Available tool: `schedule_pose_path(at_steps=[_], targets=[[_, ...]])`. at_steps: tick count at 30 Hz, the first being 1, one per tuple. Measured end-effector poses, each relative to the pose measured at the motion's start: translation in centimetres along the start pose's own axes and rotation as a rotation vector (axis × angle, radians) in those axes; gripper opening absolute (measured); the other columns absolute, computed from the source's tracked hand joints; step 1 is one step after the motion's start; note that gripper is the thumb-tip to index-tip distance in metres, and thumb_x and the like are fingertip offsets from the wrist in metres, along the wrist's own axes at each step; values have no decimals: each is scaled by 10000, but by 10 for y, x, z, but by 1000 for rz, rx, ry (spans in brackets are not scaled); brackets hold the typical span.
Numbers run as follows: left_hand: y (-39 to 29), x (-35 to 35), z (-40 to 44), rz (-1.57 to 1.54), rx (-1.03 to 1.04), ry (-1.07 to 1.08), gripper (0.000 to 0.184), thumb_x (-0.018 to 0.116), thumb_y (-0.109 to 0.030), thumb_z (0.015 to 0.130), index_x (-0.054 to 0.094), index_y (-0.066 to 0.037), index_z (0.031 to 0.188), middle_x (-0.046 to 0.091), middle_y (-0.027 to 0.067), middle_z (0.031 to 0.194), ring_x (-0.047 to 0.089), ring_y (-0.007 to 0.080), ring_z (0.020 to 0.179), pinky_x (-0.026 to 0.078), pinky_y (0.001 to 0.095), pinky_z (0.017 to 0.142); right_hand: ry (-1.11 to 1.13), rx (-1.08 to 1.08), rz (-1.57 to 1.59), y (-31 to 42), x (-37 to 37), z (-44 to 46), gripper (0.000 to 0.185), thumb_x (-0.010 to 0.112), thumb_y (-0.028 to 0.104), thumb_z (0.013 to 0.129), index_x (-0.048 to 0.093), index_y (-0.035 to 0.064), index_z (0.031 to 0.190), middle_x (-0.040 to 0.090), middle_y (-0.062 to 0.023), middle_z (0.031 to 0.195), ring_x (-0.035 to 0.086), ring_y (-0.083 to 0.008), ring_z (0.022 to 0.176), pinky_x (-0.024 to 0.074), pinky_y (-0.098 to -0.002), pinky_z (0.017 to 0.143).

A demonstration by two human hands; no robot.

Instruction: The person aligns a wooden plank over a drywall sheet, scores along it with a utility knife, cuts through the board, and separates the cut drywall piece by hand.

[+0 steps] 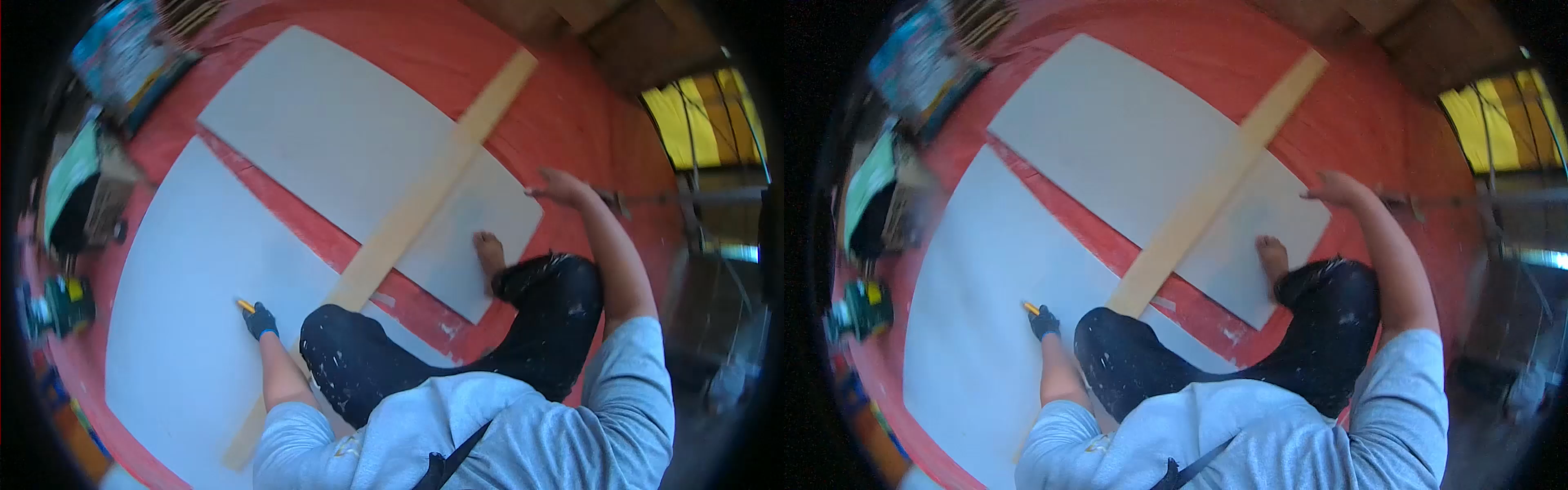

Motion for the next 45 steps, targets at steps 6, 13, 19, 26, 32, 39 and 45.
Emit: schedule_pose_path(at_steps=[6, 13, 19, 26, 32, 39, 45], targets=[[-84, -15, -108, 666, 896, -153, 1001, 649, -631, 903, 283, -13, 1601, 417, 270, 1564, 402, 438, 1445, 356, 498, 1188, 347, 59, -94, -14, 22, -72, 1110, 739, 701, 815, 351, -15, 1568, 418, -244, 1589, 404, -380, 1477, 330, -531, 1209], [-86, 65, -244, 978, 1265, 717, 1222, 857, -643, 648, 329, -78, 1594, 428, 284, 1517, 445, 443, 1380, 393, 540, 1119, -35, 604, 1255, 2, 279, -9, 1014, 699, 682, 869, 419, -78, 1479, 465, -279, 1509, 495, -505, 1337, 424, -693, 1052], [-67, 93, -256, 1003, 1258, 511, 1105, 846, -506, 682, 334, -137, 1589, 421, 264, 1485, 468, 456, 1326, 393, 555, 1091, -123, 683, 971, -8, 387, 12, 889, 677, 632, 911, 521, -99, 1392, 547, -309, 1416, 573, -450, 1271, 480, -522, 1058], [21, 36, -204, 1166, 1188, 832, 924, 735, -459, 784, 367, -144, 1570, 470, 238, 1450, 483, 451, 1310, 378, 592, 1096, -802, 329, 627, 31, 327, 10, 780, 696, 556, 904, 576, -57, 1370, 561, -290, 1420, 502, -413, 1360, 396, -476, 1143], [78, -18, -177, 1140, 1223, 851, 910, 727, -457, 791, 371, -144, 1568, 472, 235, 1450, 481, 448, 1314, 367, 604, 1099, -607, -563, 12, 161, 285, 30, 715, 514, 637, 971, 586, 80, 1413, 595, -181, 1413, 495, -375, 1378, 164, -570, 1264], [100, -40, -165, 1117, 1181, 807, 894, 717, -454, 799, 376, -144, 1565, 474, 232, 1451, 479, 444, 1318, 355, 618, 1102, 46, -517, -243, 165, 307, 28, 674, 443, 658, 997, 748, 85, 1175, 653, -172, 1319, 532, -351, 1340, 191, -609, 1231], [107, -50, -160, 1130, 1149, 789, 881, 708, -451, 806, 380, -144, 1563, 476, 230, 1451, 477, 441, 1322, 344, 630, 1106, 159, -310, 41, 127, 330, 37, 579, 531, 573, 993, 743, 52, 1127, 685, -167, 1212, 571, -338, 1283, 359, -538, 1137]])
Point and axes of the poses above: each hand's wrist, its own z-axis towards the middle knuckle, its own x-axis out of the palm, y = z × x, the point moved 1 cm from there along z, towards the middle knuckle
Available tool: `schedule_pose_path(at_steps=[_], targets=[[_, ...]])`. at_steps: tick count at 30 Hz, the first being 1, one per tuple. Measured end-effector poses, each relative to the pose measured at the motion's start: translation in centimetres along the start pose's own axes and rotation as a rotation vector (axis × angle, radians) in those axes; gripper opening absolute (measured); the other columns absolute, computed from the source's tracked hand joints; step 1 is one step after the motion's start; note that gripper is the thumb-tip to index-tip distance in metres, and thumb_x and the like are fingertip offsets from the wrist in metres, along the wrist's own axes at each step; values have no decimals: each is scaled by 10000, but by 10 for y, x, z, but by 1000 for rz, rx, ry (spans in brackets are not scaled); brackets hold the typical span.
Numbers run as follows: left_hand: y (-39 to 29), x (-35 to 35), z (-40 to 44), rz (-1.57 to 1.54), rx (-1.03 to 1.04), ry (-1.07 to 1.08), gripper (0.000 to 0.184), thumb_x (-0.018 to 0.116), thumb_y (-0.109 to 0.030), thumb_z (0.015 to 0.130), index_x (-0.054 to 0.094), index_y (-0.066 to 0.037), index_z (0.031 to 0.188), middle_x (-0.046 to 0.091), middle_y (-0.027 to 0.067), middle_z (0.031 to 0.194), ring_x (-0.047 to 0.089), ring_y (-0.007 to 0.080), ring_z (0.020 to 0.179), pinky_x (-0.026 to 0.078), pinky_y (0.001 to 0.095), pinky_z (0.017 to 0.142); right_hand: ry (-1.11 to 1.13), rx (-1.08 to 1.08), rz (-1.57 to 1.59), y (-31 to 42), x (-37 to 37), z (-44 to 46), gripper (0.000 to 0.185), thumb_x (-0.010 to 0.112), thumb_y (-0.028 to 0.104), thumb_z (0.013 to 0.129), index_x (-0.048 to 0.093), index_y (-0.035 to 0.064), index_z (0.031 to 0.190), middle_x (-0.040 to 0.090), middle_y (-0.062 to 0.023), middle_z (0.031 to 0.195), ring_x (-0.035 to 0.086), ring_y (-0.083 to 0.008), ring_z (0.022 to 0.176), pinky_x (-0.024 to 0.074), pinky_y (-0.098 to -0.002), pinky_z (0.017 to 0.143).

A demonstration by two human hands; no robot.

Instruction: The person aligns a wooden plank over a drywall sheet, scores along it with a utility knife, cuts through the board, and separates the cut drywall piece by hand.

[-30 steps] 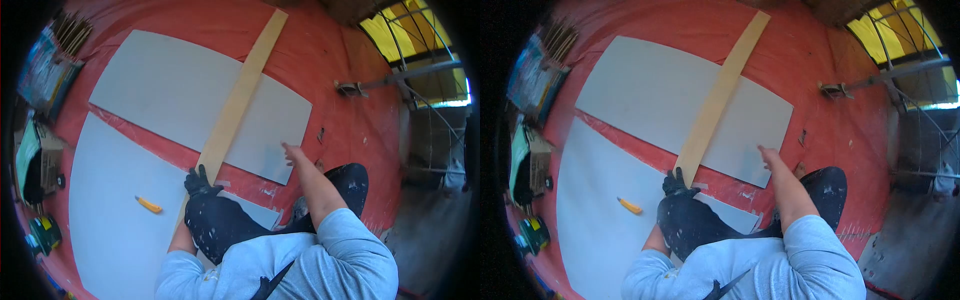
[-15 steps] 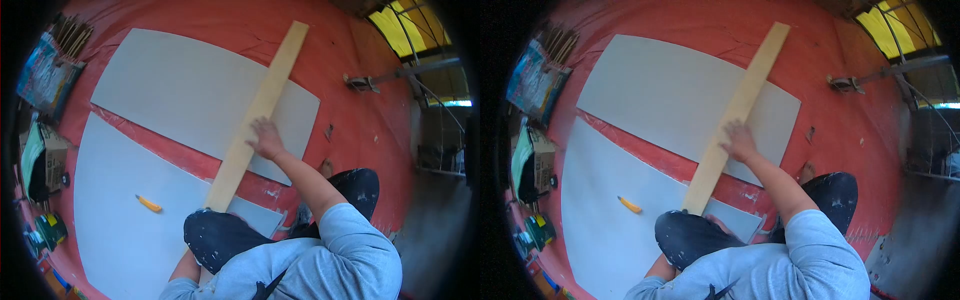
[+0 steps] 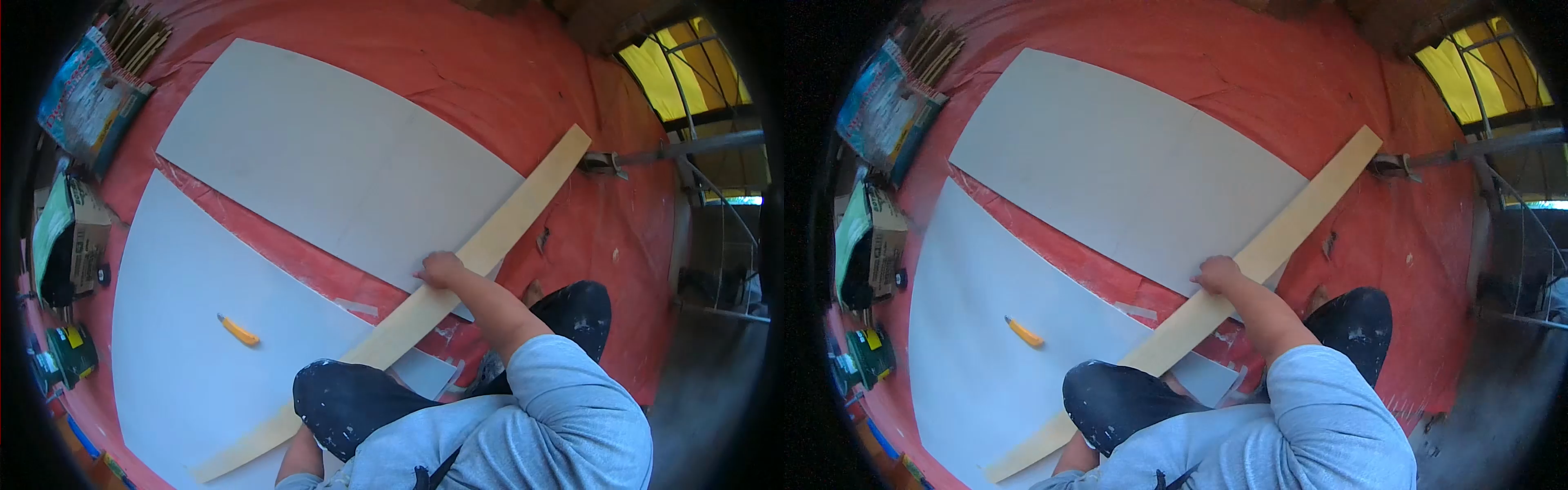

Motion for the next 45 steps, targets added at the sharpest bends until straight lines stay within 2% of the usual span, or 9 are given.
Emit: schedule_pose_path(at_steps=[4, 10, 14, 24, 27, 32, 35, 38, 45], targets=[[9, 1, -8, 17, 2, 6, 872, 702, -450, 810, 383, -144, 1562, 477, 228, 1452, 476, 439, 1325, 337, 638, 1108, -447, 28, -131, 0, 7, -15, 496, 657, 493, 932, 734, 39, 1118, 679, -184, 1191, 577, -354, 1257, 404, -498, 1109], [30, 3, -38, 10, 20, -53, 859, 694, -447, 817, 387, -144, 1560, 479, 225, 1452, 474, 436, 1329, 327, 650, 1111, -852, 1141, 487, -88, 25, -18, 846, 713, 594, 879, 486, 0, 1438, 594, -205, 1372, 522, -374, 1337, 424, -530, 1101], [33, 0, -43, 14, -65, 22, 841, 687, -439, 824, 396, -144, 1557, 480, 225, 1453, 474, 428, 1332, 304, 669, 1115, -521, 742, 1943, -101, 37, -13, 674, 643, 498, 1003, 487, -11, 1418, 589, -170, 1377, 606, -346, 1236, 541, -501, 977], [-43, -50, 76, 178, 106, -326, 998, 772, -564, 749, 380, -177, 1581, 391, 261, 1556, 418, 438, 1412, 268, 708, 1134, -304, 524, 1421, -14, 32, 19, 590, 550, 469, 1057, 545, -44, 1347, 672, -176, 1211, 693, -312, 1023, 582, -431, 835], [-149, -170, 91, 155, -49, -165, 1148, 850, -593, 643, 365, -143, 1582, 508, 244, 1441, 530, 422, 1300, 380, 639, 1087, -266, 461, 1273, 78, 2, -12, 663, 585, 518, 1019, 562, -44, 1370, 676, -176, 1263, 668, -302, 1093, 545, -437, 866], [-80, -155, 93, 127, -153, -122, 1207, 892, -552, 569, 381, -76, 1553, 649, 179, 1138, 670, 364, 990, 517, 524, 866, -113, 171, 1148, 53, 38, -17, 690, 675, 518, 964, 577, -31, 1370, 673, -183, 1298, 628, -301, 1203, 497, -436, 997], [17, -94, 79, 93, -324, -48, 1177, 877, -546, 611, 366, -85, 1566, 633, 198, 1229, 642, 367, 1104, 478, 573, 962, -804, 765, 720, -52, 88, -15, 749, 678, 612, 900, 636, -8, 1317, 660, -266, 1287, 620, -432, 1216, 487, -505, 1045], [32, -103, 25, 125, -439, -37, 1202, 878, -526, 640, 305, -75, 1595, 573, 206, 1367, 550, 375, 1282, 373, 639, 1106, -316, 1283, 1057, -132, 87, -45, 771, 576, 653, 963, 595, -7, 1360, 633, -240, 1352, 604, -392, 1247, 487, -509, 1041], [43, -111, -72, 162, -528, -55, 1275, 924, -495, 590, 270, -43, 1588, 462, 176, 1482, 420, 367, 1408, 288, 656, 1170, -417, 944, 1892, -165, 140, -45, 824, 440, 667, 1028, 354, 45, 1562, 424, -178, 1591, 445, -381, 1415, 363, -606, 1134]])
Point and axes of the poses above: each hand's wrist, its own z-axis towards the middle knuckle, its own x-axis out of the palm, y = z × x, the point moved 1 cm from there along z, towards the middle knuckle
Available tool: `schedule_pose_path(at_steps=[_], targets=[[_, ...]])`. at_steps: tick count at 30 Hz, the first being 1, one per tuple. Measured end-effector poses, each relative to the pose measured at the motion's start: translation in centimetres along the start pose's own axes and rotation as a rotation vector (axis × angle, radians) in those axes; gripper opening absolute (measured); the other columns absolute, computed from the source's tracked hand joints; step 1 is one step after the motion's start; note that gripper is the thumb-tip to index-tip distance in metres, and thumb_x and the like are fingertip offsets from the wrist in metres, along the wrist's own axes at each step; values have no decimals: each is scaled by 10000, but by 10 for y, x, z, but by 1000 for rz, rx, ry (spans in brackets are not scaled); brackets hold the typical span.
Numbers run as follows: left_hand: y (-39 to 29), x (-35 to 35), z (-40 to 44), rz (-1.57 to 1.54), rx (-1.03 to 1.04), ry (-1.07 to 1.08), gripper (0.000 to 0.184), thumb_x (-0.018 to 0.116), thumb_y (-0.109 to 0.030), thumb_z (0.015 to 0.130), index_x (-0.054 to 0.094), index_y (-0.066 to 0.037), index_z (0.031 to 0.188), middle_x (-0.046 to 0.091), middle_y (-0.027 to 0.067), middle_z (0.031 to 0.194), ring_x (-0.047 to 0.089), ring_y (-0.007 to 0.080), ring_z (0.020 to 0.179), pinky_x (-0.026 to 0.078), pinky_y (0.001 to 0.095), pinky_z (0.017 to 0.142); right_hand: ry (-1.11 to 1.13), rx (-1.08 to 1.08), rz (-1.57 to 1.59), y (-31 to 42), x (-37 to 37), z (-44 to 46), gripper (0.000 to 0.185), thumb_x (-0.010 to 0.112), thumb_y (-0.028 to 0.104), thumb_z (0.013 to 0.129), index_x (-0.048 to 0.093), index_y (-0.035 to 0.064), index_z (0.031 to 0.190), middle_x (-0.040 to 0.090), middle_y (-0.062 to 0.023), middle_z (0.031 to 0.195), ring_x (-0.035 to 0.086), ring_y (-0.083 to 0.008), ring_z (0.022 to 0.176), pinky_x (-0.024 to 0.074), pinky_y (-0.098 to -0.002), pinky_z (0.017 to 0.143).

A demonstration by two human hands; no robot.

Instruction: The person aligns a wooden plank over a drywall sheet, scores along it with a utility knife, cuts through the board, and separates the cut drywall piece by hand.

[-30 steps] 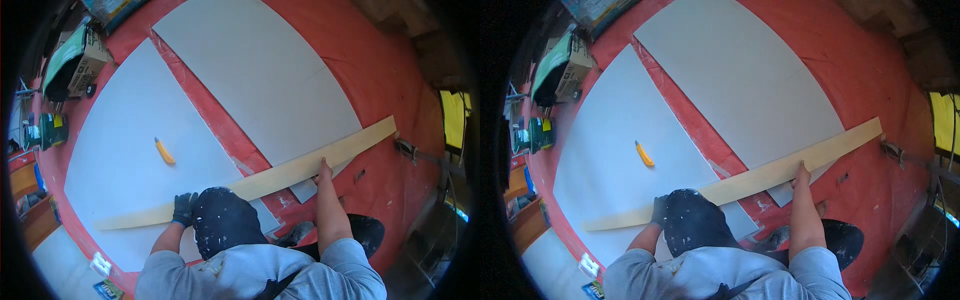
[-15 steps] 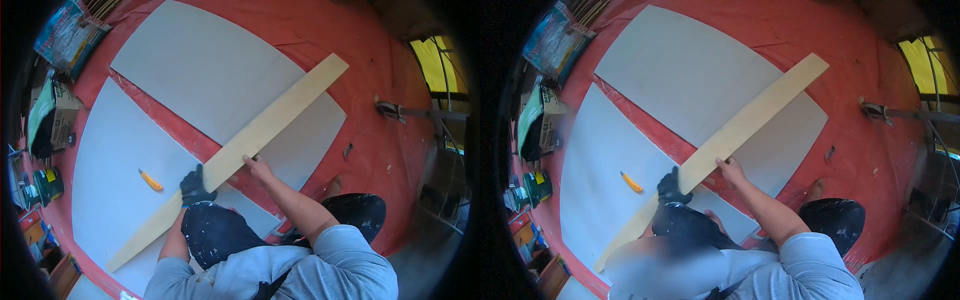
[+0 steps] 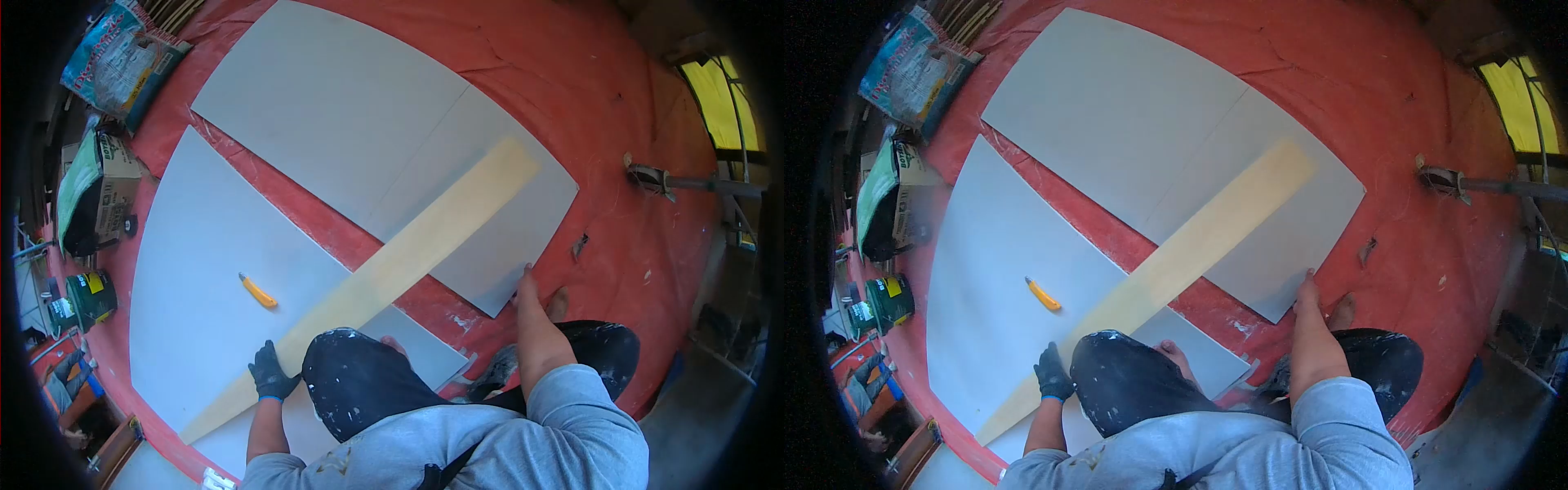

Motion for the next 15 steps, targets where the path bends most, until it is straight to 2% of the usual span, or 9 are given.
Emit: schedule_pose_path(at_steps=[2, 5, 8, 11, 13, 15], targets=[[11, 13, -6, 6, -19, 21, 1267, 932, -488, 581, 285, -44, 1575, 457, 171, 1479, 415, 364, 1410, 286, 647, 1175, 29, 31, 101, 13, 4, -31, 818, 423, 670, 1033, 324, 76, 1586, 400, -169, 1610, 411, -382, 1443, 334, -612, 1156], [31, 37, -12, 41, 0, 43, 1237, 934, -472, 584, 303, -47, 1559, 458, 167, 1465, 414, 363, 1406, 282, 625, 1188, 93, 14, 119, 17, 1, -23, 775, 400, 659, 1045, 333, 112, 1591, 405, -167, 1607, 398, -398, 1452, 314, -639, 1162], [53, 60, -17, 54, 54, 67, 1207, 930, -455, 596, 312, -54, 1552, 459, 168, 1455, 412, 367, 1400, 279, 602, 1199, 193, 5, 55, 11, -15, 17, 890, 347, 742, 1012, 325, 64, 1587, 327, -179, 1661, 319, -398, 1514, 268, -592, 1205], [70, 80, -28, 54, 106, 119, 1181, 929, -429, 601, 324, -54, 1543, 464, 174, 1447, 416, 376, 1391, 283, 583, 1203, 204, -162, -28, 19, -17, 25, 897, 350, 740, 1012, 322, 52, 1586, 347, -175, 1651, 327, -398, 1509, 267, -597, 1205], [80, 79, -36, 73, 116, 218, 1182, 927, -414, 607, 315, -51, 1551, 455, 182, 1467, 404, 382, 1406, 280, 576, 1209, 181, -134, -55, 50, -21, 28, 869, 351, 713, 1027, 328, 43, 1580, 356, -173, 1646, 343, -391, 1503, 278, -587, 1206], [106, 99, -52, 120, 133, 181, 1172, 920, -414, 608, 321, -57, 1550, 463, 175, 1459, 401, 384, 1408, 293, 572, 1202, 124, -103, 28, 89, -6, -2, 792, 366, 639, 1058, 356, 29, 1562, 368, -158, 1642, 358, -363, 1499, 274, -566, 1218]])
Point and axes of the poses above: each hand's wrist, its own z-axis towards the middle knuckle, its own x-axis out of the palm, y = z × x, the point moved 1 cm from there along z, towards the middle knuckle
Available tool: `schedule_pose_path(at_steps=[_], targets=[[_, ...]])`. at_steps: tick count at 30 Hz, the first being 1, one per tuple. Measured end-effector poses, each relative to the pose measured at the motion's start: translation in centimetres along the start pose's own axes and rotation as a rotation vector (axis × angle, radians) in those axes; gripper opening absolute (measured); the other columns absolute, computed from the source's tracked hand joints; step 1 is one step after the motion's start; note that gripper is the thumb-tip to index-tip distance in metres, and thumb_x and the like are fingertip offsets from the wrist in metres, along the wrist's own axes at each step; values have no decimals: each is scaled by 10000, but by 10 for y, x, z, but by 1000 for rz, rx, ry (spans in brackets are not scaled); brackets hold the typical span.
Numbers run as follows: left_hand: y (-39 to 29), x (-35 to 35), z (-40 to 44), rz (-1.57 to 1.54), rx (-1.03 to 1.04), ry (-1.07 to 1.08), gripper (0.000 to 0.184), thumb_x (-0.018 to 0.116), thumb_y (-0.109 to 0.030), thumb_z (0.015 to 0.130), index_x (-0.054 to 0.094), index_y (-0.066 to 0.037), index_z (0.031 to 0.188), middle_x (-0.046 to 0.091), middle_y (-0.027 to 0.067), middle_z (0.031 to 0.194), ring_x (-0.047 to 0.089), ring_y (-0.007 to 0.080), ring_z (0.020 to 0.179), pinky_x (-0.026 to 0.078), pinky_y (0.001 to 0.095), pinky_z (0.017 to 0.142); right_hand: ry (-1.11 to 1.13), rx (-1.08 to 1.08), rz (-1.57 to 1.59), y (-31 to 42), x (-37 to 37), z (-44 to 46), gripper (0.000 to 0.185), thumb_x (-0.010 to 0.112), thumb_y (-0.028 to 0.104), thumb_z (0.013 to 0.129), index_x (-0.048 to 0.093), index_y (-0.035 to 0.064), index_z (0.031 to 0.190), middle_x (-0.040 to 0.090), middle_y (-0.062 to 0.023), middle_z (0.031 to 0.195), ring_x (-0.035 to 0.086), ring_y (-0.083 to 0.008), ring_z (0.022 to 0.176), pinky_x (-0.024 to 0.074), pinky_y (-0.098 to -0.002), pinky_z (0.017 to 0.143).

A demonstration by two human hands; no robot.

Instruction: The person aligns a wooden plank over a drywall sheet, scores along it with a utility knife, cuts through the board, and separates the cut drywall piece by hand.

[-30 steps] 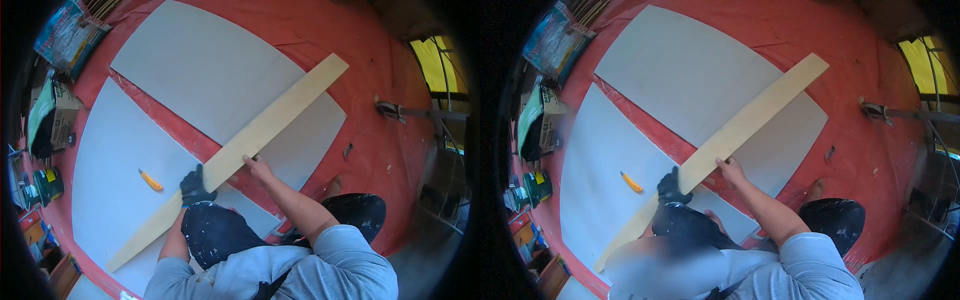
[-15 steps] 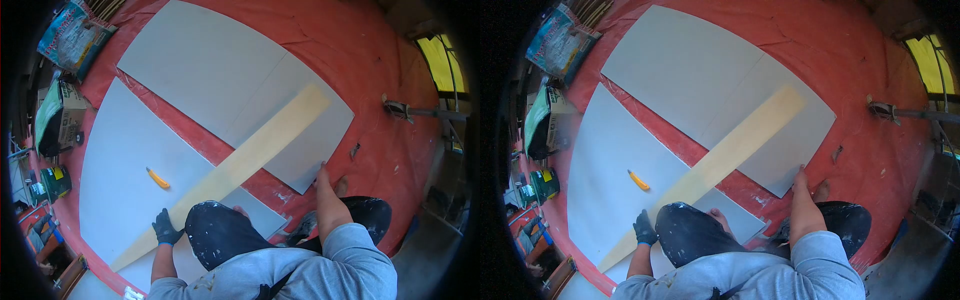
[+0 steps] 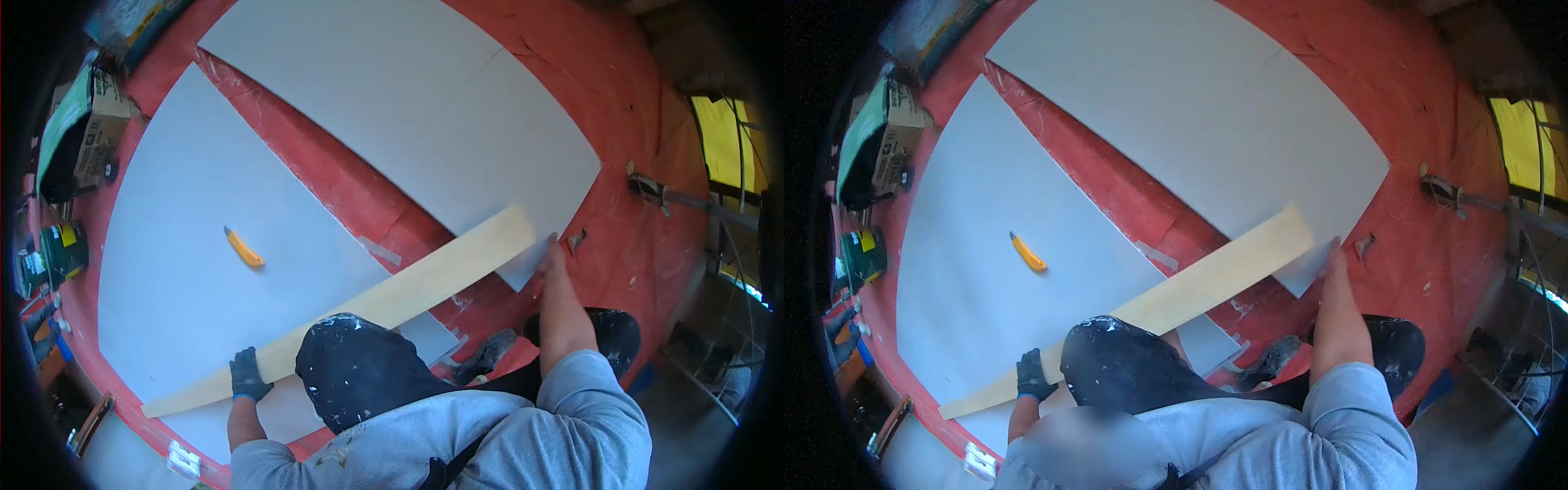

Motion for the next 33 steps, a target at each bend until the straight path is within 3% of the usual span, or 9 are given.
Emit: schedule_pose_path(at_steps=[4, 8, 9, 12, 17, 20, 26, 29, 33], targets=[[15, 14, -11, -7, -105, 178, 1160, 902, -437, 625, 319, -73, 1560, 451, 161, 1484, 362, 392, 1450, 295, 570, 1204, -155, -92, -71, 78, 32, -29, 722, 394, 560, 1085, 390, -4, 1536, 401, -136, 1627, 392, -317, 1484, 267, -503, 1240], [28, 48, -9, -101, -174, -231, 1072, 931, -360, 578, 423, -52, 1470, 509, 183, 1415, 437, 385, 1388, 353, 525, 1168, -86, -152, -67, 118, 58, -53, 684, 416, 531, 1087, 435, -18, 1496, 499, -165, 1537, 505, -348, 1384, 376, -538, 1161], [25, 26, -11, -171, -205, -49, 1001, 833, -403, 702, 371, -72, 1526, 455, 169, 1459, 364, 384, 1446, 282, 536, 1207, -107, -181, -76, 128, 55, -49, 677, 430, 518, 1087, 443, -26, 1489, 513, -166, 1525, 519, -347, 1371, 392, -529, 1151], [23, -10, -16, -207, -209, 131, 1019, 836, -422, 700, 367, -62, 1530, 467, 167, 1448, 380, 381, 1431, 317, 545, 1176, -161, -240, -149, 163, 48, -31, 645, 432, 490, 1095, 458, -23, 1485, 506, -157, 1541, 513, -317, 1385, 374, -467, 1181], [28, 17, -21, -88, -104, -40, 1155, 915, -470, 600, 368, -69, 1535, 496, 151, 1426, 434, 364, 1375, 406, 568, 1078, -310, -285, -257, 209, 35, -25, 624, 458, 488, 1087, 496, -13, 1457, 523, -148, 1531, 540, -310, 1362, 403, -441, 1162], [-12, -20, 1, -156, -126, -37, 1260, 957, -499, 523, 355, -89, 1551, 495, 152, 1433, 442, 361, 1370, 418, 570, 1073, -131, -226, -124, 206, 28, -24, 618, 483, 503, 1074, 519, 0, 1431, 537, -146, 1517, 554, -317, 1342, 428, -452, 1132], [-117, -125, 82, -194, -71, -84, 1286, 949, -536, 538, 319, -146, 1589, 514, 172, 1415, 491, 380, 1326, 435, 585, 1044, -252, -221, -256, 144, 55, -85, 572, 474, 474, 1083, 518, 13, 1418, 544, -141, 1497, 547, -323, 1327, 414, -519, 1127], [-162, -163, 104, -167, -28, -104, 1276, 932, -554, 564, 304, -150, 1598, 530, 175, 1390, 538, 385, 1272, 456, 582, 1015, -173, -157, -124, 110, 56, -77, 650, 479, 465, 1082, 411, -4, 1527, 405, -179, 1618, 405, -380, 1459, 302, -601, 1180], [-211, -198, 127, -224, -23, -145, 1298, 926, -578, 556, 292, -148, 1603, 538, 182, 1358, 561, 390, 1223, 472, 579, 978, -99, -110, -22, 48, 42, -22, 603, 484, 430, 1089, 438, -31, 1476, 494, -189, 1524, 529, -372, 1346, 423, -572, 1112]])
Point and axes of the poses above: each hand's wrist, its own z-axis towards the middle knuckle, its own x-axis out of the palm, y = z × x, the point moved 1 cm from there along z, towards the middle knuckle
